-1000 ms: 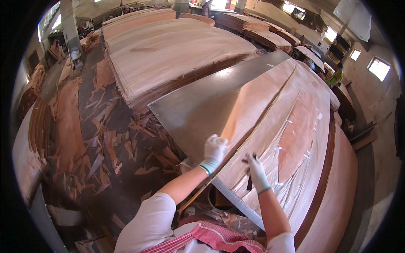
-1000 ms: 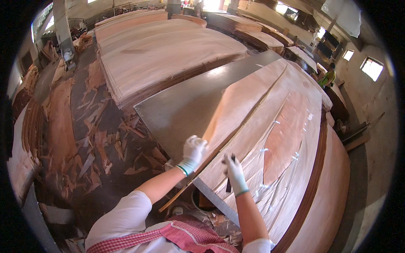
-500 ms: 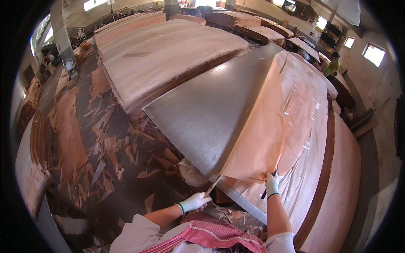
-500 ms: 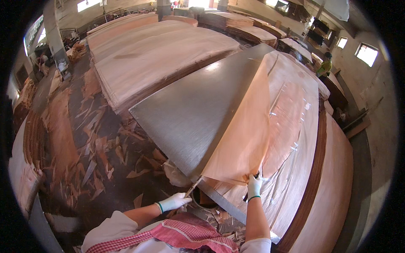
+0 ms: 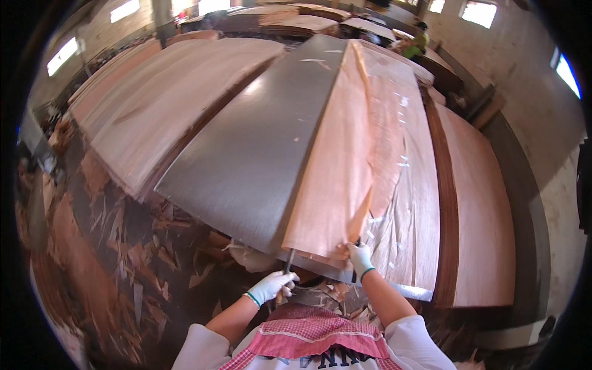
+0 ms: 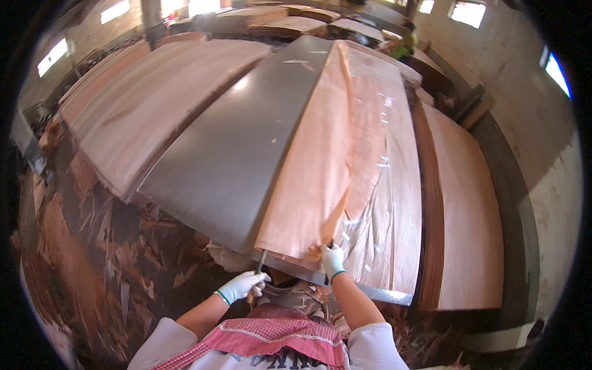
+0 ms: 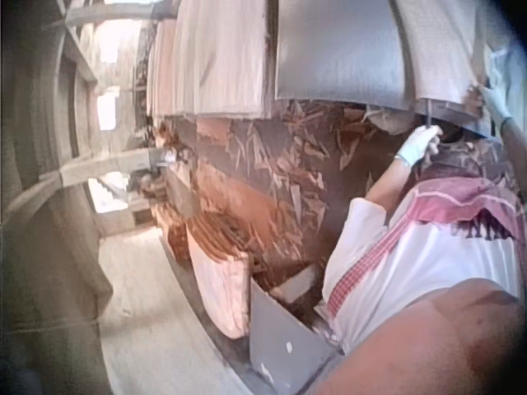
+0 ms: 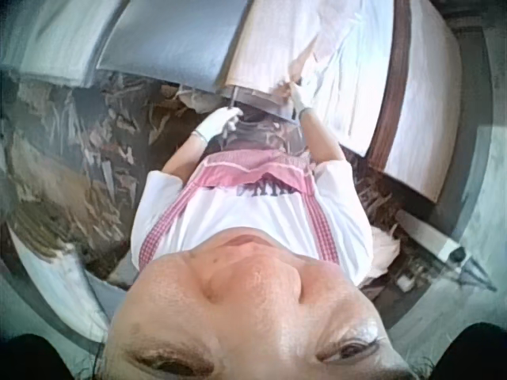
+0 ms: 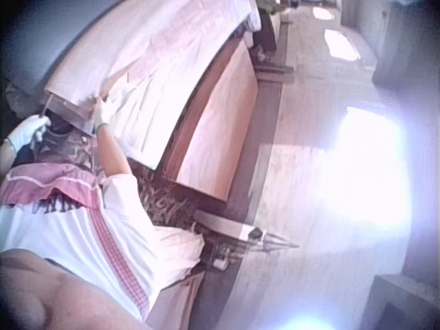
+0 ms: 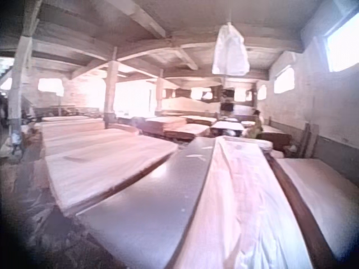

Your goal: The person uses a small hand knife to cut and trim sheets of wood veneer, removing damaged sections and striping pieces to size while wearing white gloves and a red apron.

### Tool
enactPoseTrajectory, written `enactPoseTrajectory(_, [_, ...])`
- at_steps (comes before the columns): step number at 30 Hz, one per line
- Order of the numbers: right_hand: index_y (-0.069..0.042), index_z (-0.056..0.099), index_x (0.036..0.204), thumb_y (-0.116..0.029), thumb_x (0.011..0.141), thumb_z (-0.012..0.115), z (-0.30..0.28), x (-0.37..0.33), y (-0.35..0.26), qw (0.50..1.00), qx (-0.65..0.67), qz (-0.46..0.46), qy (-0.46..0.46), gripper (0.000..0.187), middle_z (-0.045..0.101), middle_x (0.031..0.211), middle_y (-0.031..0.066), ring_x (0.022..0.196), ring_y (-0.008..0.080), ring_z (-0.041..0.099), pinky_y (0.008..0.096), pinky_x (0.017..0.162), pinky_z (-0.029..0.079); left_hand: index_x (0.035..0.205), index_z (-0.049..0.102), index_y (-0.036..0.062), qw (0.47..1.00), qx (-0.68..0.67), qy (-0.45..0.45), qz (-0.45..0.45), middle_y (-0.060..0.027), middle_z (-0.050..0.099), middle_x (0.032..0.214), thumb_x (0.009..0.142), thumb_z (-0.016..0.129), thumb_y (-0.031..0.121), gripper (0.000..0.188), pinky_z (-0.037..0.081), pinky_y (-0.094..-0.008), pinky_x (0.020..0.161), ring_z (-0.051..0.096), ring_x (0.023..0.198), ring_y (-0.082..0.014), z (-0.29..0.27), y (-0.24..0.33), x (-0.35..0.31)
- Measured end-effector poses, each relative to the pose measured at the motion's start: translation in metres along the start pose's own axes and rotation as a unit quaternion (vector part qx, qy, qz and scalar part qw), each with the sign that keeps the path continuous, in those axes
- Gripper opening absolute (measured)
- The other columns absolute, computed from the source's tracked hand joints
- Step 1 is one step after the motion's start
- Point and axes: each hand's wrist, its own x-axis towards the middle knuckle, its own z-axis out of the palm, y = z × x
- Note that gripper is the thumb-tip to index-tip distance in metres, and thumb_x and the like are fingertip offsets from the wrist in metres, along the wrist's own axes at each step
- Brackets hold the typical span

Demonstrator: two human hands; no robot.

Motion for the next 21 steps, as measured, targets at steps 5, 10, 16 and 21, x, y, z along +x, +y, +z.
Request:
enactPoseTrajectory(5, [-0.004, 0.070, 0.088, -0.021, 0.086, 0.070, 0.042, -0.024, -0.022, 0.996, -0.072, 0.027, -0.054, 0.017, 0.062, 0.067, 0.0006, 0.051, 0.0090, 0.053, 0.0257, 0.045, 0.039, 0.100, 0.061, 0.0055, 0.995, -0.033, 0.035, 0.086, 0.0031, 0.049, 0.067, 0.098, 0.057, 0.025, 0.020, 0.033, -0.0204, 0.044, 0.039, 0.048, -0.0037, -0.028, 0.031, 0.011])
enactPoseTrajectory(10, [0.004, 0.067, 0.107, -0.041, 0.084, 0.069, 0.040, -0.051, -0.104, 0.892, -0.404, -0.100, -0.179, 0.050, 0.070, 0.082, 0.0139, 0.071, 0.0257, 0.066, 0.0366, 0.069, 0.051, 0.087, 0.057, 0.0104, 0.983, 0.014, 0.106, 0.149, 0.0039, 0.048, 0.062, 0.095, 0.062, 0.024, 0.016, 0.031, -0.0215, 0.039, 0.039, 0.044, -0.0042, -0.020, 0.050, -0.008])
enactPoseTrajectory(16, [0.001, 0.059, 0.121, -0.048, 0.085, 0.066, 0.063, -0.059, -0.129, 0.981, -0.089, -0.097, -0.141, 0.061, 0.068, 0.094, 0.0180, 0.083, 0.0288, 0.067, 0.0393, 0.078, 0.051, 0.085, 0.054, 0.0088, 0.950, 0.148, 0.196, 0.192, 0.0006, 0.051, 0.060, 0.093, 0.063, 0.022, 0.018, 0.035, -0.0245, 0.036, 0.043, 0.041, -0.0071, 0.067, 0.057, -0.023])
enactPoseTrajectory(21, [0.002, 0.059, 0.105, -0.035, 0.093, 0.059, 0.052, -0.093, -0.119, 0.985, -0.116, -0.116, 0.061, 0.039, 0.066, 0.082, 0.0180, 0.076, 0.0292, 0.065, 0.0397, 0.072, 0.049, 0.091, 0.055, -0.0002, 0.936, 0.202, 0.183, 0.225, -0.0125, 0.060, 0.063, 0.092, 0.062, 0.019, 0.021, 0.044, -0.0343, 0.044, 0.060, 0.050, -0.0224, 0.172, 0.001, -0.001])
